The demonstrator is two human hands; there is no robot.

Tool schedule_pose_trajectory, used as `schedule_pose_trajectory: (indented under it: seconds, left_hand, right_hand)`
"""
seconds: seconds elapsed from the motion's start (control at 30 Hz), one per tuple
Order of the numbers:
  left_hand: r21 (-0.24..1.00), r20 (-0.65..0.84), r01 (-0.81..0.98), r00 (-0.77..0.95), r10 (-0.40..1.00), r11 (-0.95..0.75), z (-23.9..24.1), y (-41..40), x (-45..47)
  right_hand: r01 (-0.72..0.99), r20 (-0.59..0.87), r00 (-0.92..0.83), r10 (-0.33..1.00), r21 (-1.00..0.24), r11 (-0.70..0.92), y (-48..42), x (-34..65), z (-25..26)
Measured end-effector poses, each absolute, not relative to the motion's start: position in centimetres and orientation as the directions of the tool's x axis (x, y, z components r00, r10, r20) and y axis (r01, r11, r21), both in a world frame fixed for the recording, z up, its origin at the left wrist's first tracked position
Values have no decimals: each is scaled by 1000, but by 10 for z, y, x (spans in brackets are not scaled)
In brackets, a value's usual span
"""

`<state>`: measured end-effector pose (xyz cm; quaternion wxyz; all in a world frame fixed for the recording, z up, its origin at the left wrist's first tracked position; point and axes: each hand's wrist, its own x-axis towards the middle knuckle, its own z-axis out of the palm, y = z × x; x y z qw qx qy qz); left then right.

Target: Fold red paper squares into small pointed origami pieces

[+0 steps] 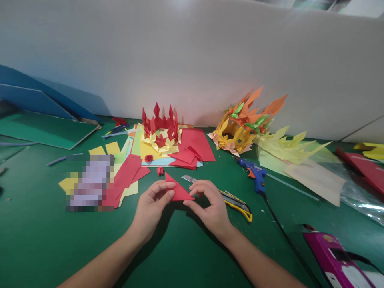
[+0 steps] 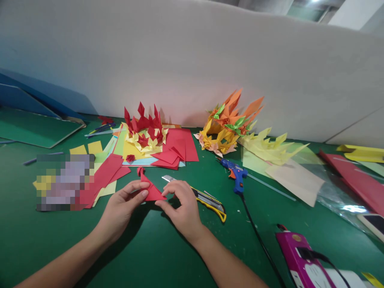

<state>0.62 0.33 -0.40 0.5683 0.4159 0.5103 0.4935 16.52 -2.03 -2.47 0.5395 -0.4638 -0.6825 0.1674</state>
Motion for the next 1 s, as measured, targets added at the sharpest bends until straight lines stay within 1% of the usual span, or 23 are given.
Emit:
schedule_pose_trajectory:
  seconds: [0.1,0.33,0.5,0.63,0.77,1.0]
  left_hand:
    - [971,-189,-148,3,982,188,-4,3,7]
    - [966,-215,-145,18,977,215,-4,3,7]
    - [969,-211,-121,42,977,214,-3,2,6]
    - [986,-152,-69,45,987,155,-5,2,6]
    - [997,-72,-13,74,995,73,-9,3,8]
    - [1000,29,5,95,995,-29,-15,4,9]
  right_hand:
    - [431,559,19,829,-752,498,-19,166,-26]
    - [443,511,-31,859,-763,470,-17,169,-29]
    - [448,559,-78,826,-720,530,-19,169,-27]
    - [452,595,-95,798,-688,567,-19,167,-27]
    - [447,609,-92,788,-682,579,-19,165,-27]
    - [451,599,-87,796,-689,568,-20,163,-26]
